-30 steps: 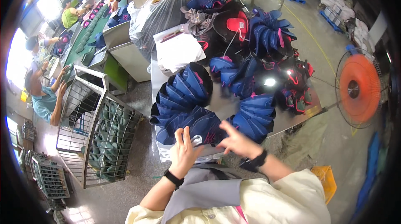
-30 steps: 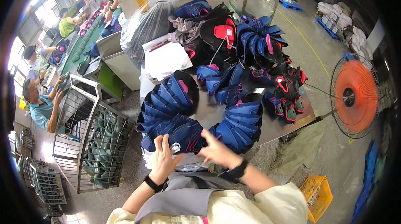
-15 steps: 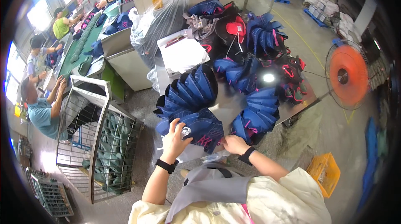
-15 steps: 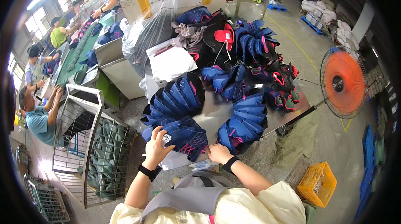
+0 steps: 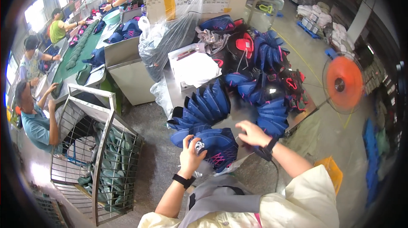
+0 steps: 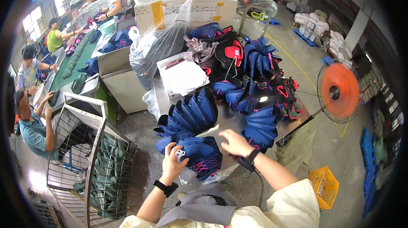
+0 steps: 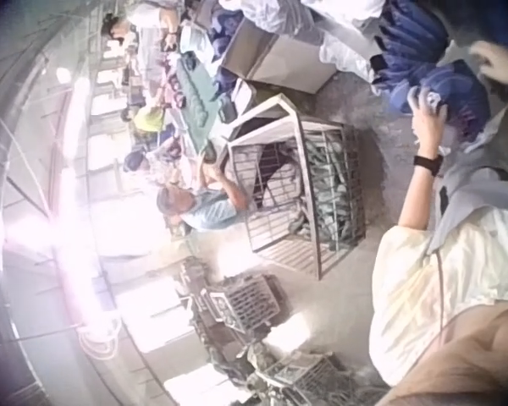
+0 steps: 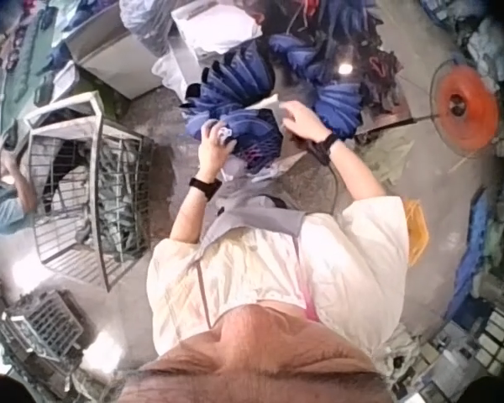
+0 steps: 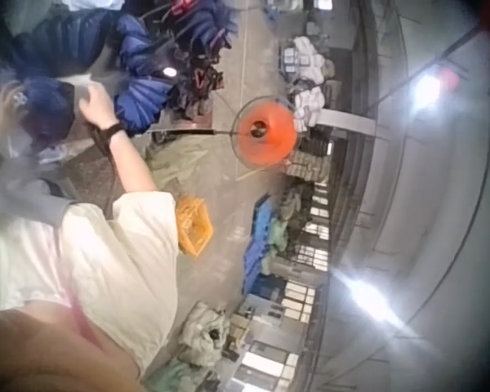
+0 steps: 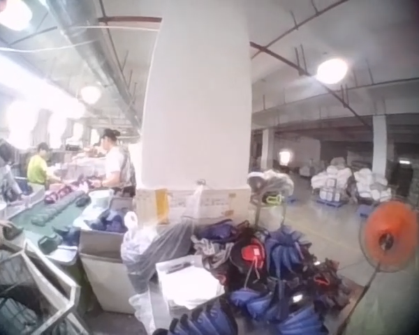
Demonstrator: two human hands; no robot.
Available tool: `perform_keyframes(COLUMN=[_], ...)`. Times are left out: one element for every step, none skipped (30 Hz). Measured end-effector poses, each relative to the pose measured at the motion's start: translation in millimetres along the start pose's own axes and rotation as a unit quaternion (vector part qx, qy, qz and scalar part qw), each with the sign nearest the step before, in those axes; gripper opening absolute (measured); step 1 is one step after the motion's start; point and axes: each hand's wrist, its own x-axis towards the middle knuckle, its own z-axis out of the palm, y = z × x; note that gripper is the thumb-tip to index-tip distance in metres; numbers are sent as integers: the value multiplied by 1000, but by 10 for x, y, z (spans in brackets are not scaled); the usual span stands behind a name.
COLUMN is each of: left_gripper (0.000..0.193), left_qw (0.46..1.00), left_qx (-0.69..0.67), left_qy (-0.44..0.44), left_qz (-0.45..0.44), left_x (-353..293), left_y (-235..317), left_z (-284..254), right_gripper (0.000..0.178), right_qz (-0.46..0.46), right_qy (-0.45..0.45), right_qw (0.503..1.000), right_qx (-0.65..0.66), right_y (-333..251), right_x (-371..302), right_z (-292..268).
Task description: The recorder organizes and prepares shoe uppers and laces in a shoe manufacturing factory.
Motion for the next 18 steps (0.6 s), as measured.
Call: perform_keyframes(left_gripper=[49, 53, 61, 65, 69, 73, 73, 71, 70, 67, 68, 68, 68, 68, 65, 64, 60, 58], left_qw=[1000, 999, 999, 997, 996, 996, 995, 993, 992, 990, 985, 987, 989, 987, 987, 983, 894, 916], left_qx=[-16, -12, -13, -5, 2, 5, 4, 8, 12, 3, -23, -12, -1, 4, -44, -94, -324, -297], left_qy=[9, 35, 49, 70, 92, 72, 67, 58, 46, 58, 53, 62, 69, 74, 31, -12, -81, -66], left_qz=[-20, -13, -15, -19, -23, -51, -74, -98, -120, -130, -160, -144, -129, -142, -150, -156, -298, -261], left_x=[-4, -24, -31, -52, -60, -67, -86, -122, -153, -180, -189, -183, -172, -191, -189, -241, -148, -159], left_y=[25, 4, -15, -33, 9, 8, 34, 47, 47, 16, 21, -31, -100, -243, -419, -562, -531, -678], left_z=[28, 83, 120, 121, 123, 117, 116, 77, 46, 40, 14, 19, 29, 61, 111, 171, 101, 165], right_gripper=[42, 46, 50, 57, 61, 64, 67, 67, 67, 69, 69, 70, 72, 71, 69, 66, 63, 57], right_qz=[18, 48, 77, 121, 110, 105, 100, 89, 81, 73, 67, 97, 128, 145, 144, 142, 143, 131], right_qy=[9, 14, 19, -12, 1, 8, 14, 3, 29, 56, 47, 45, 44, 23, -22, -29, -33, -48], right_qw=[999, 998, 995, 990, 992, 992, 992, 993, 994, 994, 995, 993, 990, 989, 989, 989, 988, 989], right_qx=[32, 45, 59, 73, 58, 68, 79, 83, 72, 61, 65, 53, 40, 12, 2, -24, -51, -45], right_y=[8, 44, 48, 53, 120, 188, 258, 247, 221, 199, 176, 158, 145, 110, 55, -2, -73, -56], right_x=[199, 392, 580, 757, 919, 1064, 1203, 1364, 1504, 1640, 1765, 1887, 1993, 2074, 2130, 2129, 2105, 2112], right_z=[-85, -123, -161, -195, -194, -184, -169, -116, -64, -8, 38, 86, 140, 261, 348, 454, 516, 551])
